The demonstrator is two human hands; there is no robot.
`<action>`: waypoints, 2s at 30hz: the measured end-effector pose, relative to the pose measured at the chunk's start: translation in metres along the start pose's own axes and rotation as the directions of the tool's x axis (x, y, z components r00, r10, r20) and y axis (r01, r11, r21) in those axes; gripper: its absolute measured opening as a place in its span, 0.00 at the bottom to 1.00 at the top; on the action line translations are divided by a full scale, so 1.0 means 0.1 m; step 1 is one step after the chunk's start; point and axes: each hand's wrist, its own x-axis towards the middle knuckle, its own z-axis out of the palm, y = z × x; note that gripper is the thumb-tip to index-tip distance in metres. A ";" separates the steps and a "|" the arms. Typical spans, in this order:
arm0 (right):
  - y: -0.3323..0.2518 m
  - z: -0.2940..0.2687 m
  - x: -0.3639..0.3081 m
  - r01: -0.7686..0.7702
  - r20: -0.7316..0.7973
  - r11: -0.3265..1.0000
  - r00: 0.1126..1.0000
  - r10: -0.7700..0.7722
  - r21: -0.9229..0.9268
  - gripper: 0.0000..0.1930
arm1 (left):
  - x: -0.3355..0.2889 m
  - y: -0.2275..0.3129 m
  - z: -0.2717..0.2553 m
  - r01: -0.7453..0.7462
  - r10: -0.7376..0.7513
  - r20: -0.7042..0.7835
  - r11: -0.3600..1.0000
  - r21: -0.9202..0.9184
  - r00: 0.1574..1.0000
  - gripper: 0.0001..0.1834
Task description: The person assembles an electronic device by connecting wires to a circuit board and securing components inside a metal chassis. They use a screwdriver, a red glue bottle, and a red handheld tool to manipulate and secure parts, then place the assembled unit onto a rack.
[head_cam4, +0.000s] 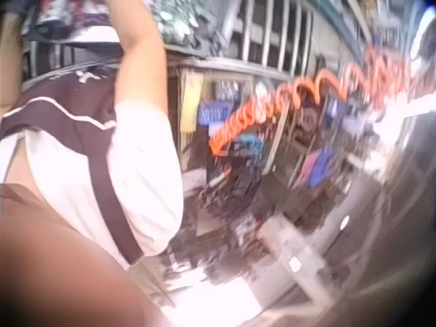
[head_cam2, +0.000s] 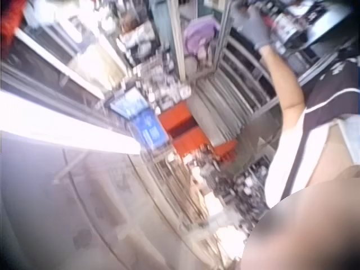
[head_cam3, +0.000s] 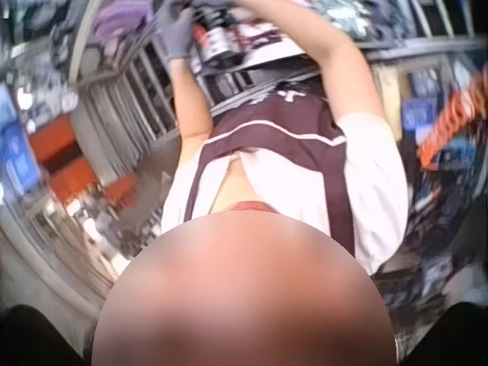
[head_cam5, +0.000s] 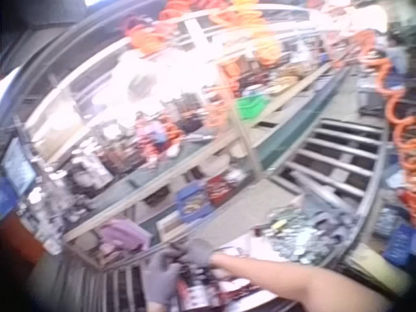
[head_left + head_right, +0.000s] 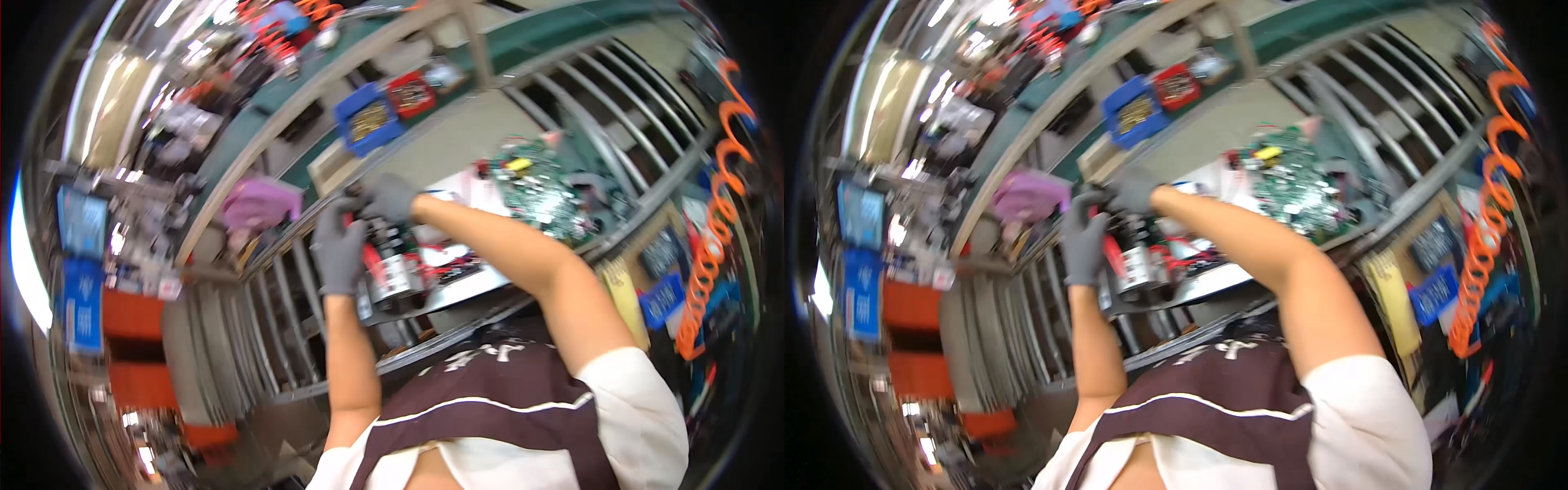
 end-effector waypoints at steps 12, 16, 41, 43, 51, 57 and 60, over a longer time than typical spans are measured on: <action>-1.11 -0.59 -2.47 0.407 -0.570 0.799 0.561 -0.601 -0.443 0.08 | 0.05 -0.01 -0.08 0.223 -0.209 0.190 0.974 -0.051 0.959 0.19; -0.85 -0.72 -3.86 -0.174 -0.700 0.979 0.712 0.050 -0.107 0.05 | -0.02 -0.08 -0.13 0.252 -0.234 0.181 0.964 -0.081 0.955 0.20; 0.77 -1.10 -6.02 -0.706 -0.602 0.275 -0.262 0.755 0.653 0.09 | 0.00 -0.13 -0.14 0.194 -0.192 0.139 0.981 -0.002 0.971 0.18; 0.75 -1.08 -6.10 -0.259 -0.481 0.422 -0.244 0.842 0.869 0.07 | 0.00 -0.13 -0.16 0.188 -0.188 0.139 0.982 0.012 0.972 0.19; 0.81 -1.04 -6.33 0.473 -0.467 0.393 0.045 0.883 0.788 0.06 | 0.00 -0.18 -0.18 0.195 -0.193 0.140 0.981 0.002 0.971 0.20; 1.05 -1.06 -6.19 -0.902 -0.719 0.245 -0.096 0.688 0.355 0.12 | 0.02 -0.20 -0.16 0.118 -0.121 0.151 0.993 0.026 0.981 0.18; 1.01 -1.07 -5.94 -0.995 -0.727 -0.101 -0.073 0.683 0.004 0.13 | 0.01 -0.15 -0.15 0.125 -0.131 0.154 0.991 0.050 0.979 0.17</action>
